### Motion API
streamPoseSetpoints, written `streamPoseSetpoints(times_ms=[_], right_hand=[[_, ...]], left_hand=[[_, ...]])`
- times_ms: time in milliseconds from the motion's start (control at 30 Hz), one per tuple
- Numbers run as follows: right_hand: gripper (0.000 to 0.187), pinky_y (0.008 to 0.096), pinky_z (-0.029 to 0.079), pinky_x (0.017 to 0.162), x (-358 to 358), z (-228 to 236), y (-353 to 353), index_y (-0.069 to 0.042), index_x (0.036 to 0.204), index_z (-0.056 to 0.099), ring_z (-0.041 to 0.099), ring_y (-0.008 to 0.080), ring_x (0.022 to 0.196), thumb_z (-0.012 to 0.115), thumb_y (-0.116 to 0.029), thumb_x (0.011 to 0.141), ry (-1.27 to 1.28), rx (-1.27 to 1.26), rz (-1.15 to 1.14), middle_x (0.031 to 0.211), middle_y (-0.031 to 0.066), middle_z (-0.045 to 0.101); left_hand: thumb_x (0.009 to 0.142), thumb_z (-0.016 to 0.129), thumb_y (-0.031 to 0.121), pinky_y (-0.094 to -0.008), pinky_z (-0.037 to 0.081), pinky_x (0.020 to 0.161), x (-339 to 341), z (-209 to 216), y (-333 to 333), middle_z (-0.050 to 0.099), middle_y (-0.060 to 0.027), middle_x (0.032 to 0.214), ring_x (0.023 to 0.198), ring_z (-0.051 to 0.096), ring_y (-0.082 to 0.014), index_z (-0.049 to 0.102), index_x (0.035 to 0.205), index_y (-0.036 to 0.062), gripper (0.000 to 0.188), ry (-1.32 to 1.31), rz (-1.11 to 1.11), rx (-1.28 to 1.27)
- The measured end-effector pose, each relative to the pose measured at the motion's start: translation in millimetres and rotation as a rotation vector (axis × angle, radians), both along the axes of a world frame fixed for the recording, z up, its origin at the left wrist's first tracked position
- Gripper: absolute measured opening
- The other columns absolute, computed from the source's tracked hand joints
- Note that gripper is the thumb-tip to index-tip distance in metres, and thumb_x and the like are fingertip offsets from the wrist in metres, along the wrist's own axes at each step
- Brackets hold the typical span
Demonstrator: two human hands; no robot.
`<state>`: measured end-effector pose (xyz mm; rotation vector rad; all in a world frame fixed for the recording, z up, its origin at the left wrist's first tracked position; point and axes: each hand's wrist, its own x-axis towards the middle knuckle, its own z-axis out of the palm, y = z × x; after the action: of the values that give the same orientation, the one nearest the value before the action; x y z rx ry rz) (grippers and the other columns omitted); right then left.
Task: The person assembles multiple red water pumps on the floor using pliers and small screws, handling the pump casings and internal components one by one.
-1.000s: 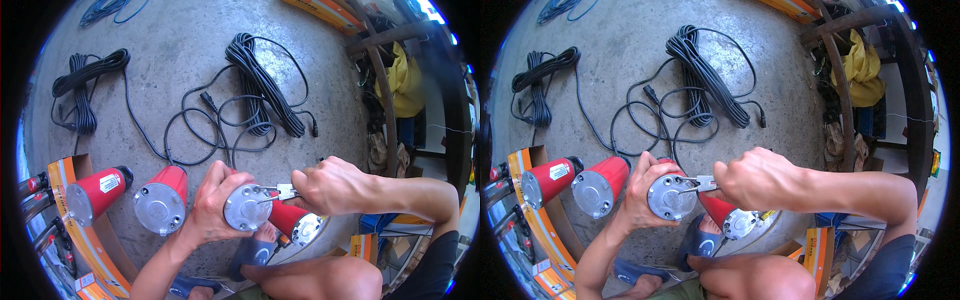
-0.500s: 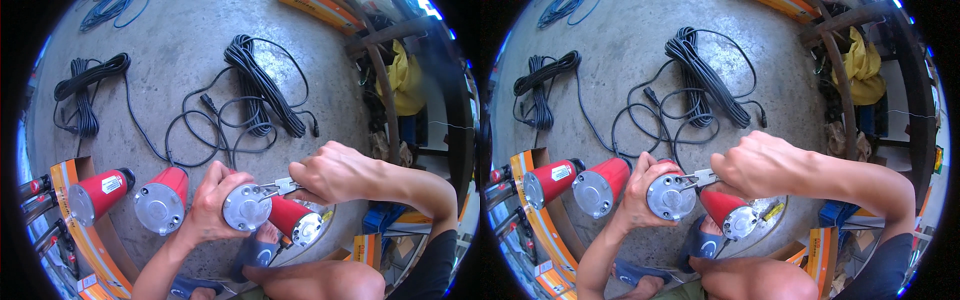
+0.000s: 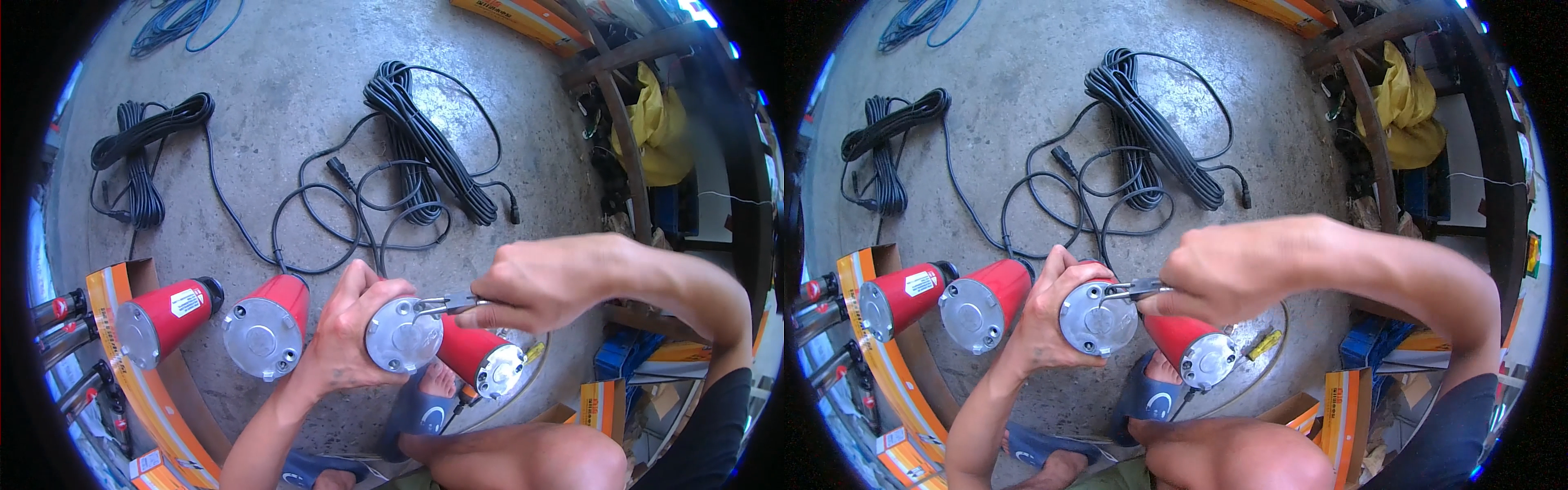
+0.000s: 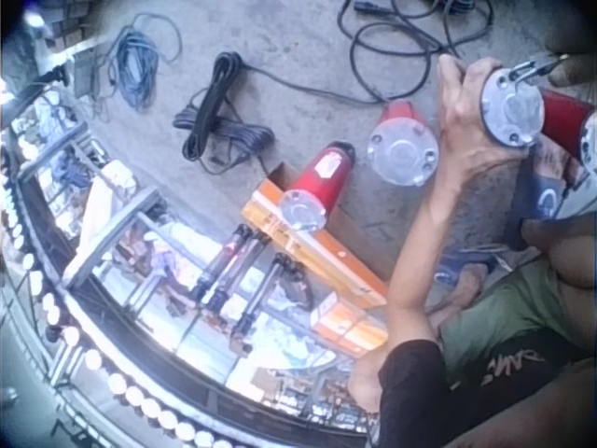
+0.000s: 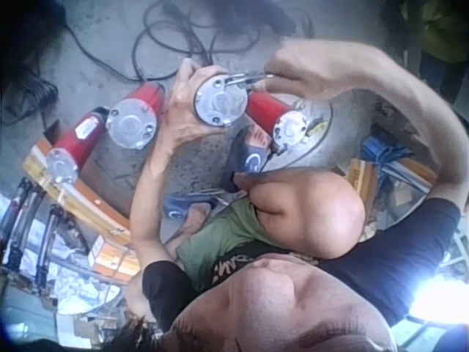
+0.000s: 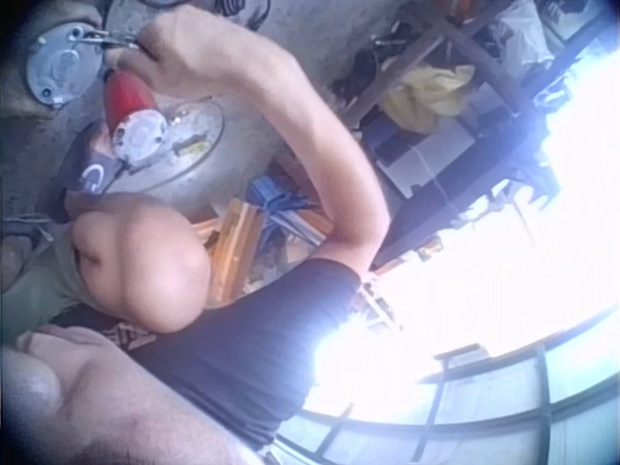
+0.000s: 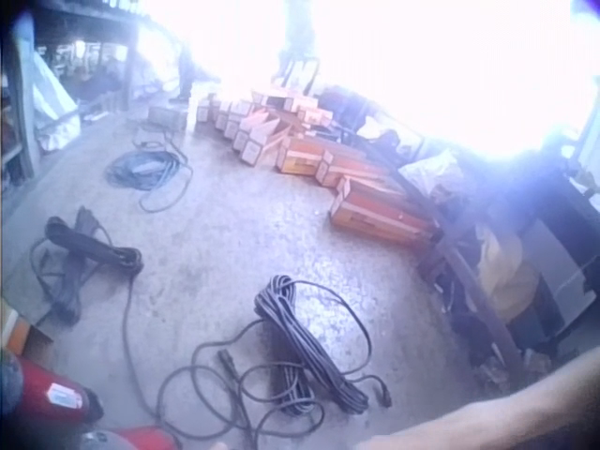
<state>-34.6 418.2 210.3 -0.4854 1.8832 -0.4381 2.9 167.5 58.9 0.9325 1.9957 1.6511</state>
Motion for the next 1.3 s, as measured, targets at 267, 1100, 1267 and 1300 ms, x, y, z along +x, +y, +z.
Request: streamPoseSetpoints(times_ms=[267,1100,1267,1300], right_hand=[[0.063,0.0303,0.038,0.046,-32.6,-12.1,5.9,-0.010,0.076,0.058,0.041,0.0116,0.054,0.042,-0.060,0.111,-0.590,0.115,-0.259,0.063,-0.0046,0.041],[0.059,0.0316,0.043,0.065,63.1,5.5,17.2,0.005,0.104,0.067,0.047,0.0105,0.073,0.045,-0.050,0.114,-0.413,-0.264,-0.634,0.076,-0.0009,0.054],[0.067,0.0344,0.045,0.071,95.7,15.8,4.7,0.002,0.088,0.063,0.050,0.0142,0.077,0.044,-0.057,0.112,-0.422,-0.370,-0.725,0.079,0.0034,0.056],[0.064,0.0334,0.044,0.070,101.2,20.5,2.5,0.000,0.088,0.062,0.049,0.0131,0.077,0.044,-0.056,0.112,-0.461,-0.386,-0.830,0.079,0.0020,0.054]], left_hand=[[0.053,0.097,0.017,-0.0432,0.054,0.087,1.4,13.9,-1.5,0.054,-0.0158,0.109,0.099,0.060,-0.0328,0.064,0.129,0.0025,0.085,0.037,0.037,-0.044],[0.073,0.087,0.001,-0.0363,0.045,0.058,14.0,65.2,13.4,0.057,-0.0095,0.077,0.067,0.058,-0.0254,0.074,0.098,0.0002,0.029,0.333,0.262,-0.045],[0.074,0.086,0.000,-0.0346,0.038,0.050,17.9,87.4,-4.7,0.057,-0.0081,0.068,0.056,0.054,-0.0225,0.069,0.087,0.0008,0.021,0.522,0.129,-0.094],[0.074,0.086,0.000,-0.0349,0.038,0.049,23.1,91.5,-11.2,0.057,-0.0080,0.068,0.055,0.053,-0.0229,0.069,0.086,0.0016,0.021,0.503,0.126,-0.117]])
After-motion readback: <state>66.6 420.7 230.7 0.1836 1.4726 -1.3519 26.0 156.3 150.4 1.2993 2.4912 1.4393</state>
